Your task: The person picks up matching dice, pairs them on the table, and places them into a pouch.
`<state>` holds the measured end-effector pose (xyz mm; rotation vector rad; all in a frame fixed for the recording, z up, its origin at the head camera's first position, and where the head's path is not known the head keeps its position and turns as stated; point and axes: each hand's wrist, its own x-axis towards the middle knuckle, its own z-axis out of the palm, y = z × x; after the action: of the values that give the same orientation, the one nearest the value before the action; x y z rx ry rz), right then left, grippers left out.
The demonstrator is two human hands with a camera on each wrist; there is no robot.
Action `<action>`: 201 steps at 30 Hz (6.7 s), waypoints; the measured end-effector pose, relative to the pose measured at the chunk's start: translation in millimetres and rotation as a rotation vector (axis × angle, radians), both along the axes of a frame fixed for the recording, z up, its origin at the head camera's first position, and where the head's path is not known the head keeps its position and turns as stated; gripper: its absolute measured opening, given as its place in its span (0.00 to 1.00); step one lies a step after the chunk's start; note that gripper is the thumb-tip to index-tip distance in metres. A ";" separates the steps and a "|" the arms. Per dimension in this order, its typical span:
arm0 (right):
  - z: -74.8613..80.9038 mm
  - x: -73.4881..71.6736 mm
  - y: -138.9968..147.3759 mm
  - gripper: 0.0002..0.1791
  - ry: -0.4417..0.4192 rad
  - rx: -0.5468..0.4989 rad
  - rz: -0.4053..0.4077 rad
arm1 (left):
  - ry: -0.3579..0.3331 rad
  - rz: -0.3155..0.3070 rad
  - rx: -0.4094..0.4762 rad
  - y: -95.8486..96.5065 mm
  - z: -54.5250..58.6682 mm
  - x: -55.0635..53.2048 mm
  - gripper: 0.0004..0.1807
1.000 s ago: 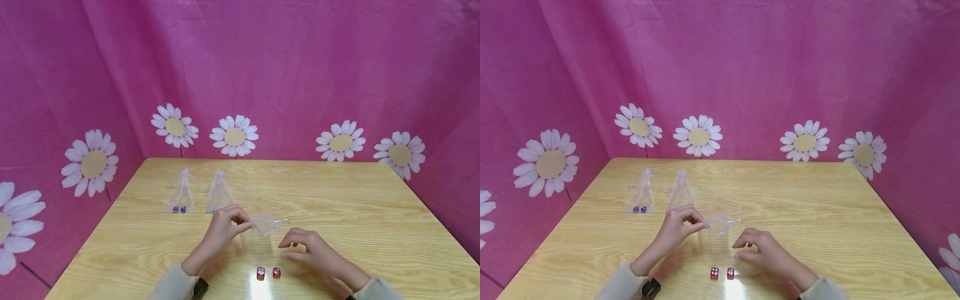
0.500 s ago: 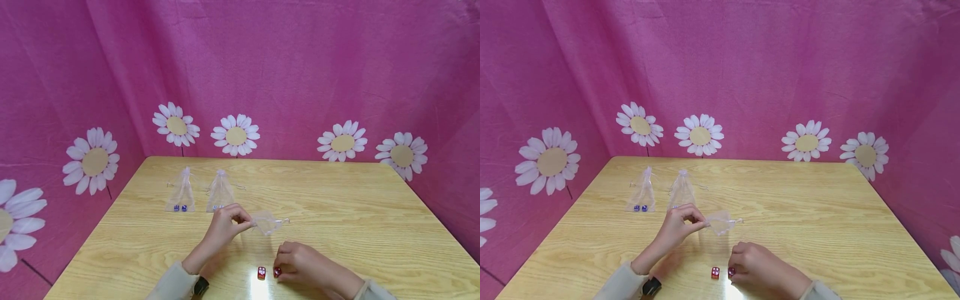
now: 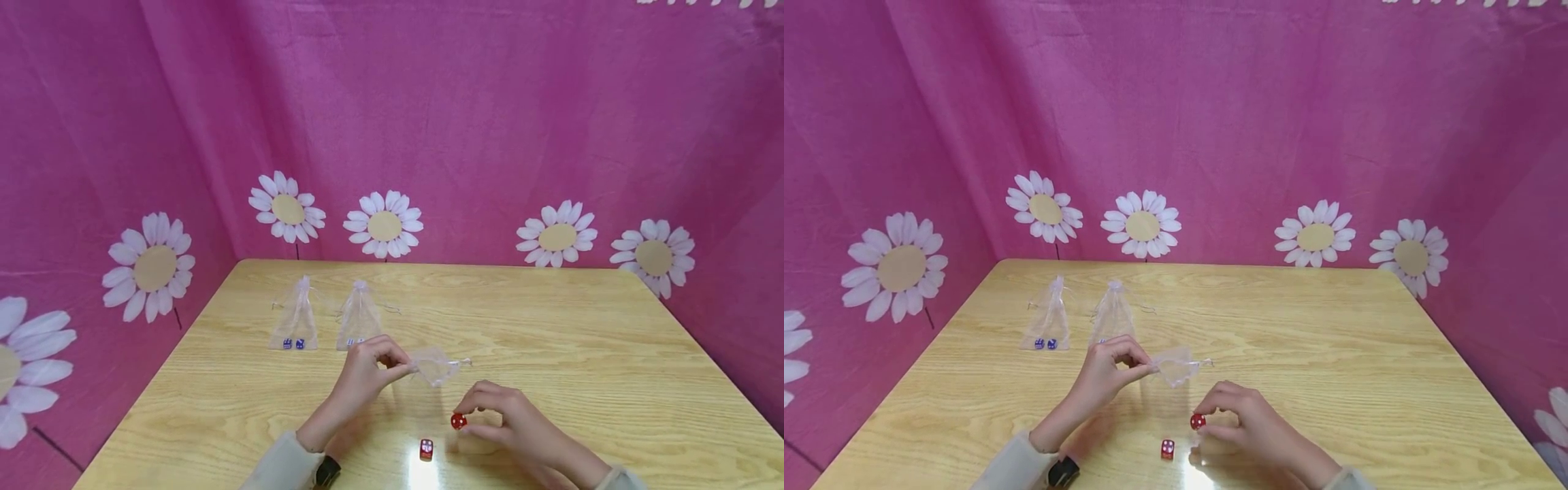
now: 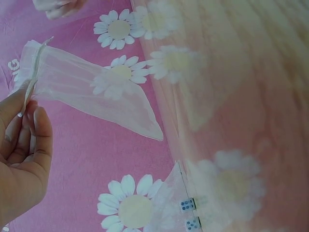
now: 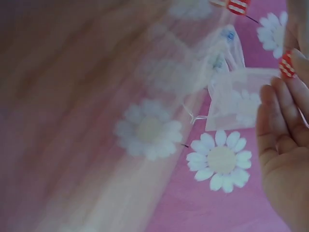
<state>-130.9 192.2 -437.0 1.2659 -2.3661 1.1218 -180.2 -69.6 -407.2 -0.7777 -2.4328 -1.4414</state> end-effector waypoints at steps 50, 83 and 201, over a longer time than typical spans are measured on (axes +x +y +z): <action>27.2 -13.5 -20.9 0.16 0.469 -0.024 -0.241 | 0.004 -0.148 0.005 7.1 -5.8 2.2 0.03; 1.4 0.1 -28.6 0.12 0.195 0.041 -0.057 | -0.080 0.035 0.032 0.4 -5.9 -2.9 0.04; 28.0 -3.0 -7.4 0.17 0.173 -0.122 -0.198 | -0.149 -0.104 0.058 -13.3 21.8 11.5 0.21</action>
<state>-133.8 184.8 -408.9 1.0184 -2.2031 1.0338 -168.7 -82.9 -385.4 -0.8225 -2.4784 -1.6554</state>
